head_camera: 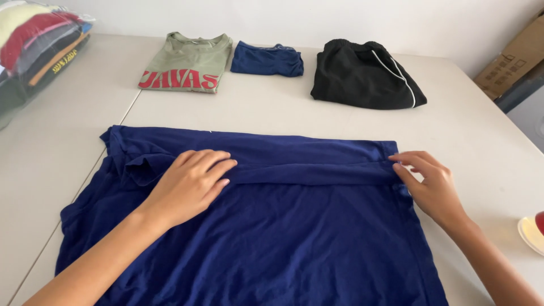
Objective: Folding a blue t-shirt on a white table, including smoothing the fabric and folding the sleeves and body.
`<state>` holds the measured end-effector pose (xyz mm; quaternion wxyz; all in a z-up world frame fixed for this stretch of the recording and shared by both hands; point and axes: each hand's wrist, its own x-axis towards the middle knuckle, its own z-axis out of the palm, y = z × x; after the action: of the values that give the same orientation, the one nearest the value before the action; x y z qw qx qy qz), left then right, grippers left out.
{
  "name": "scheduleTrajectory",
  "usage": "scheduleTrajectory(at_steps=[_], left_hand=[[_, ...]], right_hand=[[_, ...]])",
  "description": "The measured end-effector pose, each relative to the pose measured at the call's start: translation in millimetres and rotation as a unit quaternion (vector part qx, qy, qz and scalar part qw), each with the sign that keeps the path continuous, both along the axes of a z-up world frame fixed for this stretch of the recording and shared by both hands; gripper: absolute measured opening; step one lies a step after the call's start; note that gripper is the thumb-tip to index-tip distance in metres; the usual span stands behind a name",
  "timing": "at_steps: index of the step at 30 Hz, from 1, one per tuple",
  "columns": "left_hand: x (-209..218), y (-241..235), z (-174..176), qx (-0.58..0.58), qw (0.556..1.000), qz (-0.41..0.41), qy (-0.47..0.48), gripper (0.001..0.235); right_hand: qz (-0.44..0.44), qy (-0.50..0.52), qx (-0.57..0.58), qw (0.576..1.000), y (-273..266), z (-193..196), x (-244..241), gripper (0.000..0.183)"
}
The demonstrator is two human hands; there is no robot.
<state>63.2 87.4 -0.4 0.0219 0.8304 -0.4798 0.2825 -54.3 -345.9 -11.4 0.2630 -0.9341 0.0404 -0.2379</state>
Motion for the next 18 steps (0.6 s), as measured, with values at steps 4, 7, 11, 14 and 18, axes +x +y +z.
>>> scheduleTrajectory(at_steps=[4,7,11,14,18], left_hand=[[2,-2,-4,0.012,1.0,-0.012,0.011,0.029],[5,0,-8,0.003,0.999,0.011,0.04,0.038],[2,2,-5,0.001,1.0,0.006,0.022,0.027],[-12,1,3,-0.025,0.998,-0.047,-0.028,0.02],[-27,7,4,-0.006,0.99,-0.045,-0.137,0.023]], right_hand=[[-0.111,0.001,0.023,0.994,-6,3,-1,0.017],[-0.196,0.148,0.173,0.954,10,24,-4,0.035],[-0.158,0.121,0.23,0.953,8,21,-1,0.028],[-0.147,0.073,0.249,0.955,8,22,-7,0.019],[-0.173,0.05,0.19,0.965,8,20,-21,0.008]])
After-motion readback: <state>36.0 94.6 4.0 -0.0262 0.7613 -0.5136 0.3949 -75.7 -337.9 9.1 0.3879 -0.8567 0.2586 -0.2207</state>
